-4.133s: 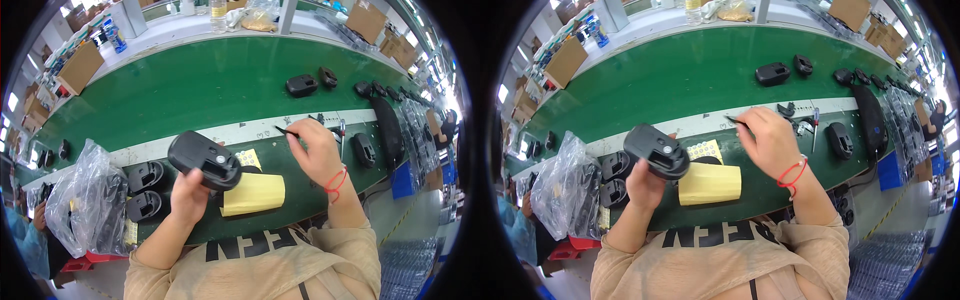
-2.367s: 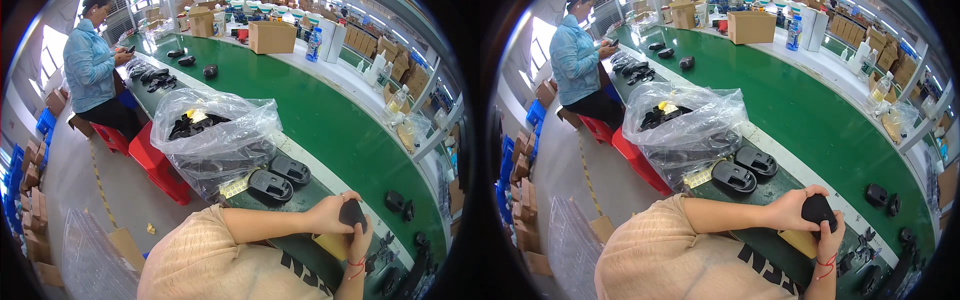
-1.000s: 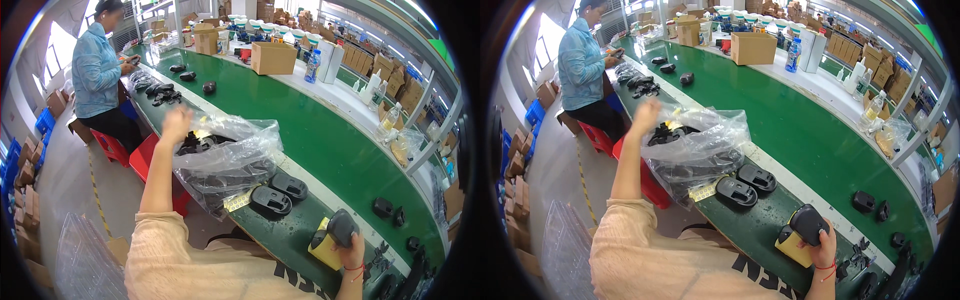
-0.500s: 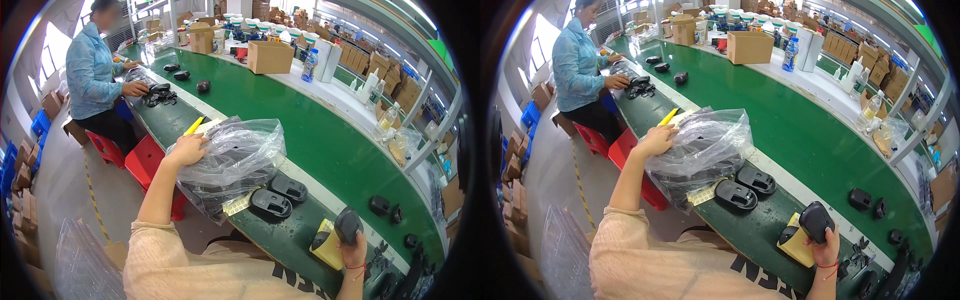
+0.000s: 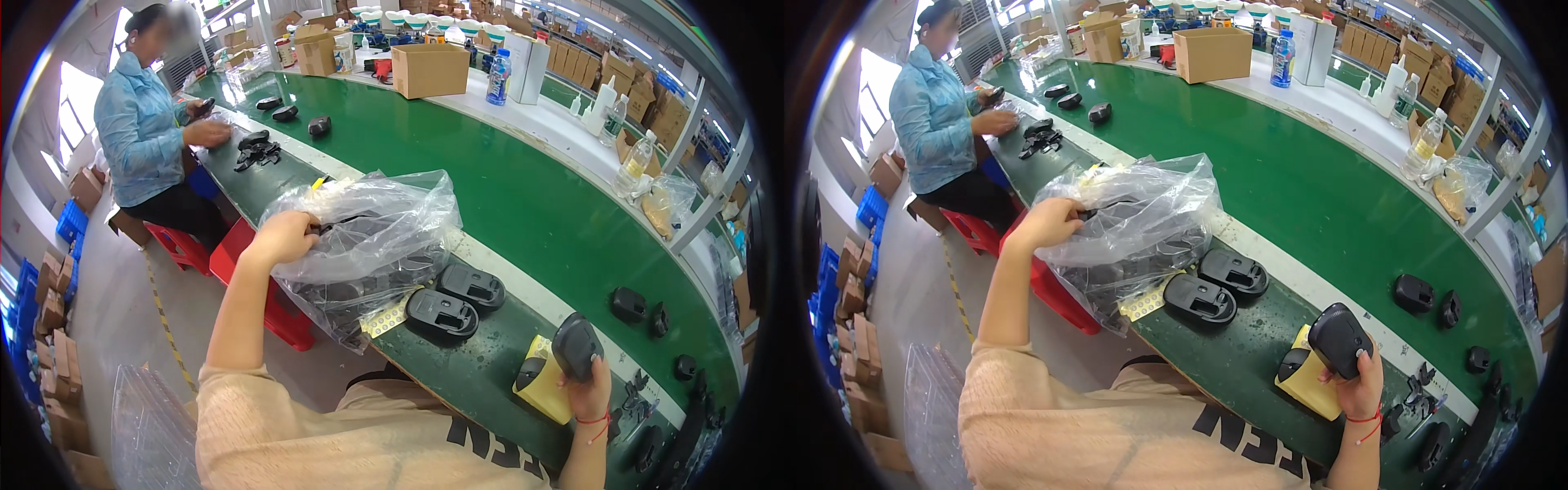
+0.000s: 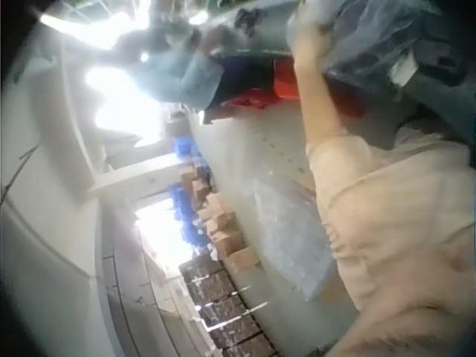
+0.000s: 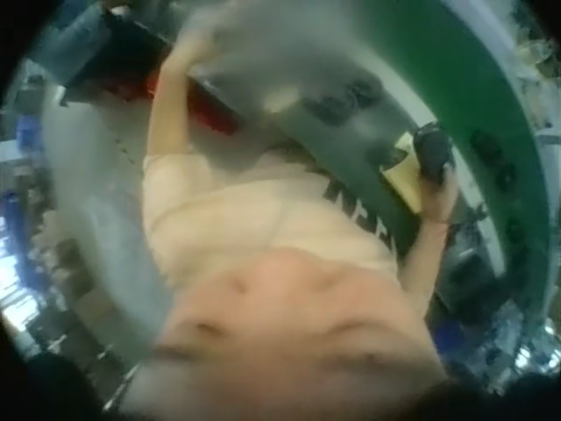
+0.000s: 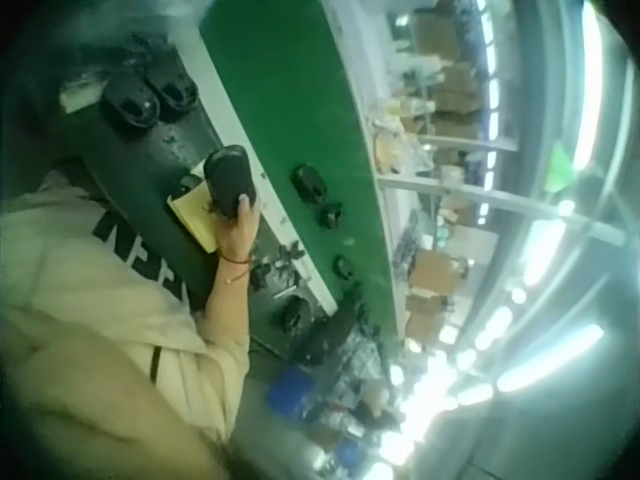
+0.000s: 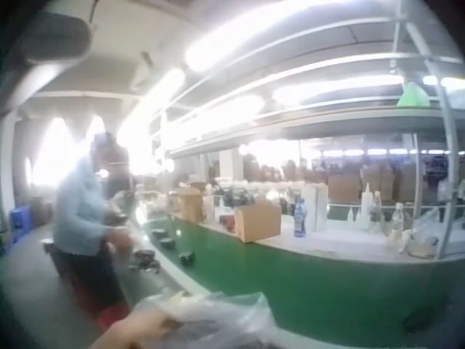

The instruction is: The person assembles computer mice by peeling stickers from a sheet, applying them to the undersides of mice, and attaching plastic covers by hand.

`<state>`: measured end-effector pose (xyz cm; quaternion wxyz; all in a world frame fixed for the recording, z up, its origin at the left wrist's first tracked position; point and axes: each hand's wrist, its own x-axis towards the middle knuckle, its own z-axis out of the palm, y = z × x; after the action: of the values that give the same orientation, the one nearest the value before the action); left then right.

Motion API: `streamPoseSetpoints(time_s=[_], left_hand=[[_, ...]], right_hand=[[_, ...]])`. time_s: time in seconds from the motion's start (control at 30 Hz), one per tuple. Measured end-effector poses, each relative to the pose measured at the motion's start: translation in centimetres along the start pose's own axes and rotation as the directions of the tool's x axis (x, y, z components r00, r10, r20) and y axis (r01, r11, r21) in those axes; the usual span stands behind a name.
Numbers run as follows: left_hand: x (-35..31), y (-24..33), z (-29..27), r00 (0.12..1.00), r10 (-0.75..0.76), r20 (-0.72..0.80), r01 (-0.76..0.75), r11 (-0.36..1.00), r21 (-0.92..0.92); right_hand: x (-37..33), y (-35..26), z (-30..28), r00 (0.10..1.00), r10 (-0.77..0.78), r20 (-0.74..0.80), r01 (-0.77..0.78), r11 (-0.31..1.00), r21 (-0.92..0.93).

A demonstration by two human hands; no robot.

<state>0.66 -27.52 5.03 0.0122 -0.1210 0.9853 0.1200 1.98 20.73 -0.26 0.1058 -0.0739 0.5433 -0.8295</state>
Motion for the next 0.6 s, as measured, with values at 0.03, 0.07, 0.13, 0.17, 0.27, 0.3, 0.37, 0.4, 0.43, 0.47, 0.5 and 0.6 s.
streamPoseSetpoints(time_s=[0.03, 0.07, 0.13, 0.17, 0.27, 0.3, 0.37, 0.4, 0.43, 0.47, 0.5, 0.6], left_hand=[[0.7, -1.2, 1.2, 0.998, 0.001, -0.059, 0.008, 0.988, 0.156], [1.5, -1.9, 1.8, 0.998, 0.004, -0.062, 0.005, 0.988, 0.157], [2.4, -2.4, 2.2, 0.997, -0.049, -0.053, 0.065, 0.93, 0.362], [2.6, -2.1, 2.2, 0.998, -0.045, -0.052, 0.06, 0.93, 0.363], [2.8, -2.0, 2.3, 0.99, -0.137, 0.041, 0.113, 0.927, 0.358], [3.3, -3.3, 2.6, 0.986, -0.131, 0.102, 0.085, 0.924, 0.373], [4.5, -5.4, 2.2, 0.979, -0.13, 0.159, 0.06, 0.921, 0.384], [5.2, -6.2, 1.6, 0.945, -0.129, 0.301, -0.002, 0.917, 0.398], [5.7, -7.3, 1.2, 0.89, -0.131, 0.437, -0.063, 0.914, 0.402], [6.3, -8.6, 1.5, 0.902, 0.042, 0.431, -0.199, 0.924, 0.327], [6.7, -9.6, 2.1, 0.902, 0.034, 0.431, -0.19, 0.926, 0.326], [6.6, -5.8, 1.3, 0.893, 0.06, 0.446, -0.164, 0.966, 0.199]], right_hand=[[0.0, 0.0, 0.0, 1.0, 0.002, 0.005, -0.002, 1.0, -0.004], [0.0, 0.0, 0.0, 1.0, -0.002, 0.004, 0.002, 1.0, -0.003], [-0.1, 0.0, -0.1, 1.0, 0.003, -0.001, -0.003, 1.0, -0.024], [-0.1, 0.0, -0.2, 1.0, 0.001, -0.005, -0.001, 1.0, -0.024], [-0.2, 0.0, -0.2, 1.0, 0.005, 0.007, -0.005, 1.0, -0.015], [-0.2, -0.1, -0.2, 1.0, 0.003, -0.005, -0.003, 1.0, -0.024], [-0.1, 0.0, -0.1, 1.0, 0.0, -0.013, 0.0, 0.999, -0.034], [0.0, 0.0, -0.1, 1.0, 0.002, 0.002, -0.002, 1.0, -0.024], [-0.1, 0.0, -0.2, 1.0, 0.008, 0.02, -0.008, 1.0, -0.014], [-0.1, 0.0, -0.1, 1.0, 0.013, 0.027, -0.013, 1.0, -0.015], [-0.2, 0.0, -0.1, 1.0, 0.01, 0.024, -0.01, 1.0, -0.005], [-0.1, -0.1, -0.1, 1.0, 0.008, 0.017, -0.008, 1.0, -0.011]])
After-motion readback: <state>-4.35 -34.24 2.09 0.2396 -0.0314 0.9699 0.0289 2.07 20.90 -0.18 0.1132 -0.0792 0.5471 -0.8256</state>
